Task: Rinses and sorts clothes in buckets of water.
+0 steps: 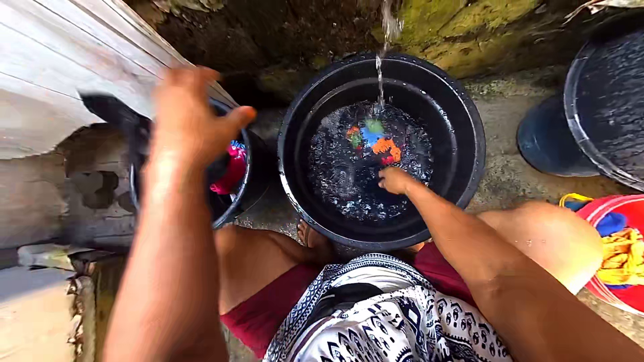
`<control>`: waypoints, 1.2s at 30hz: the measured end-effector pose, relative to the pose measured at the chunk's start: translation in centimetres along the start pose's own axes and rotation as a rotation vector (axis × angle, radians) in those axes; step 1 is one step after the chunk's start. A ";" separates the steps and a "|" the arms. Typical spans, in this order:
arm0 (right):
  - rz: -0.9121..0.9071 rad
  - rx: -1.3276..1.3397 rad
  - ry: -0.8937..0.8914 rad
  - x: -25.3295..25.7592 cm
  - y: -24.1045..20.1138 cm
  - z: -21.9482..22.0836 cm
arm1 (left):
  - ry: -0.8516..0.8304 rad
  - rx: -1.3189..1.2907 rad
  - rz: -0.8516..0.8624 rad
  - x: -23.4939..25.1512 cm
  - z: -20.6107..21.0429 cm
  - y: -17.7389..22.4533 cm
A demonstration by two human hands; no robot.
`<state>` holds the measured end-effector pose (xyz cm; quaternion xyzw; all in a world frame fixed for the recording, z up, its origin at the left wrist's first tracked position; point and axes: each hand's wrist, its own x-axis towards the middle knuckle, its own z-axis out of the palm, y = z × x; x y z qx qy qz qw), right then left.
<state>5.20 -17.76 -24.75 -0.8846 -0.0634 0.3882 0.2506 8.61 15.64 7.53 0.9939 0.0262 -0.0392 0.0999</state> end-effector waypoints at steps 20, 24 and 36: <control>-0.221 0.304 0.854 -9.9 -5.2 -13.5 | -0.755 0.052 0.106 -4.1 35.6 6.2; -0.197 0.352 0.890 -12.3 -4.1 -15.6 | -0.891 0.193 -0.025 -4.0 35.1 6.0; -0.967 0.678 1.630 -14.5 -2.2 -17.1 | -0.559 -0.420 0.044 0.8 26.5 0.9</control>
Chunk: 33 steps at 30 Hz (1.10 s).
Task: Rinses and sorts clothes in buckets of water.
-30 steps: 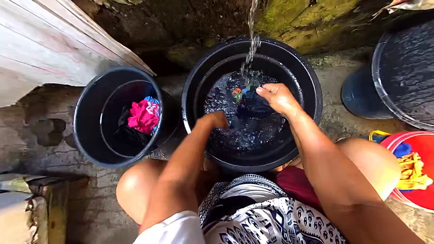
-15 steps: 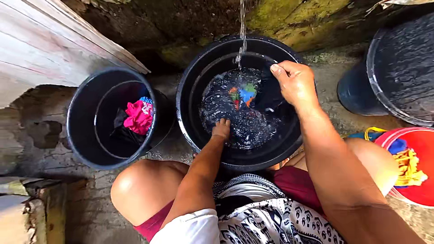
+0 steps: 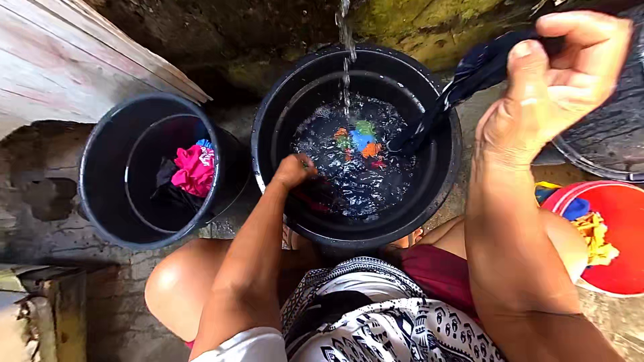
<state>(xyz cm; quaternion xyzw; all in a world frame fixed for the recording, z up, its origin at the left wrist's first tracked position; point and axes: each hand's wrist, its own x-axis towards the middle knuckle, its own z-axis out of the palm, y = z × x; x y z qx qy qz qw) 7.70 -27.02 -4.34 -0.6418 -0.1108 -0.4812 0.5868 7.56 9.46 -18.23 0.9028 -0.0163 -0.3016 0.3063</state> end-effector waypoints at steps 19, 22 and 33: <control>0.965 -1.198 -1.807 -18.1 7.9 0.9 | -0.311 0.529 0.202 2.7 9.7 3.5; 0.963 -1.064 -2.142 -19.3 7.6 1.4 | -0.590 0.563 0.112 2.2 13.6 3.4; 1.019 -0.746 -1.608 -15.2 8.2 0.9 | 0.078 0.221 0.429 -2.9 -4.2 10.4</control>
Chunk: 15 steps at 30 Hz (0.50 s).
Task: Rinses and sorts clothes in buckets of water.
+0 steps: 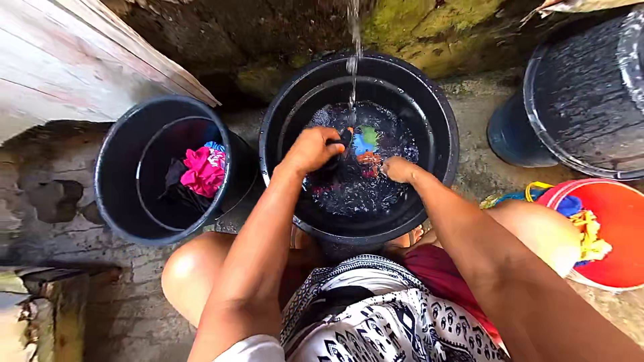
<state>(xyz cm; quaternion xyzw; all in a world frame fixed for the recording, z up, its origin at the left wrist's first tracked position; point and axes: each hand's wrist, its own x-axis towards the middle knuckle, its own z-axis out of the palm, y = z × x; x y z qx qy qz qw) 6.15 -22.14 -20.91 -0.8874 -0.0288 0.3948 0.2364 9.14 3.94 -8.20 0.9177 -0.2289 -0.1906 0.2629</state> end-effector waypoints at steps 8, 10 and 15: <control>-0.673 0.395 0.449 -11.2 -10.7 -8.3 | 0.326 -0.136 0.136 -3.8 -3.2 4.8; -0.879 0.450 0.452 -12.4 -12.1 -8.5 | 0.310 -0.105 0.190 -3.2 -1.8 5.2; -0.504 0.518 0.552 -7.5 -8.8 -7.7 | 0.349 -0.066 0.020 -1.2 3.4 1.0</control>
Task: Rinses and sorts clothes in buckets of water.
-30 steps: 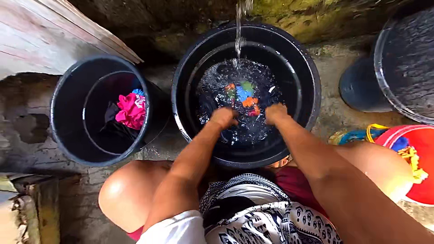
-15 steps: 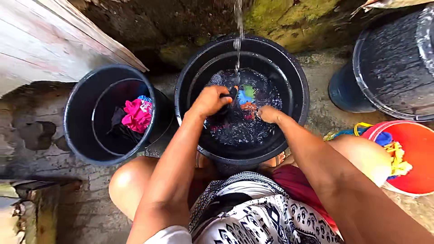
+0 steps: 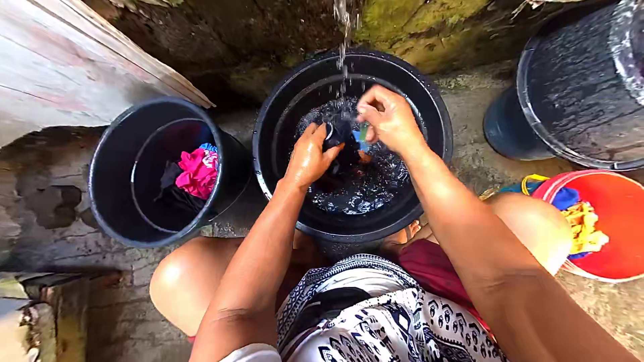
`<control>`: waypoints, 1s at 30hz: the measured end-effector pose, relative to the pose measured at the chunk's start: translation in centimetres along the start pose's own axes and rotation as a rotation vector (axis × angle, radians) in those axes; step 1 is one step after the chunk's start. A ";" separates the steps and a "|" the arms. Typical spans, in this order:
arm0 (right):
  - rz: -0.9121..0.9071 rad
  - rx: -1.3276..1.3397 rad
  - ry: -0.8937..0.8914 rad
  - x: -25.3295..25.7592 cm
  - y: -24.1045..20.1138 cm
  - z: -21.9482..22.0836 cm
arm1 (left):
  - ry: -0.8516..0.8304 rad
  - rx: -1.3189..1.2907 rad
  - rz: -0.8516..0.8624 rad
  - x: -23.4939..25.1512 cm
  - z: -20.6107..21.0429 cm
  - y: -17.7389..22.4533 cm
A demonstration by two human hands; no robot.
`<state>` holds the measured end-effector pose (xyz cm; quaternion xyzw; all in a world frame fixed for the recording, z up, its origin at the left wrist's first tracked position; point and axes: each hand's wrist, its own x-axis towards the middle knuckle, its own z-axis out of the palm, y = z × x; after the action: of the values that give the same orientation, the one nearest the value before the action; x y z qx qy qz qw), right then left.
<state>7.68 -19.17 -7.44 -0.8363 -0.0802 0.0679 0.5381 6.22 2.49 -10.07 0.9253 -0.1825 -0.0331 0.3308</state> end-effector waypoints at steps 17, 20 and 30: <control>0.118 -0.561 -0.248 -0.7 7.2 2.6 | -0.462 -0.101 -0.320 -1.5 3.9 -4.7; -0.004 -0.221 -0.246 -0.3 3.2 0.8 | -0.276 -0.131 -0.092 0.0 -0.8 -1.2; -0.188 -0.157 -0.202 -2.0 -2.3 1.5 | 0.001 0.013 -0.014 -0.4 -0.1 1.1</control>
<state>5.31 -17.31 -5.93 -0.8536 -0.2169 0.0945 0.4641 5.49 1.94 -9.34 0.9287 -0.1761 -0.0339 0.3246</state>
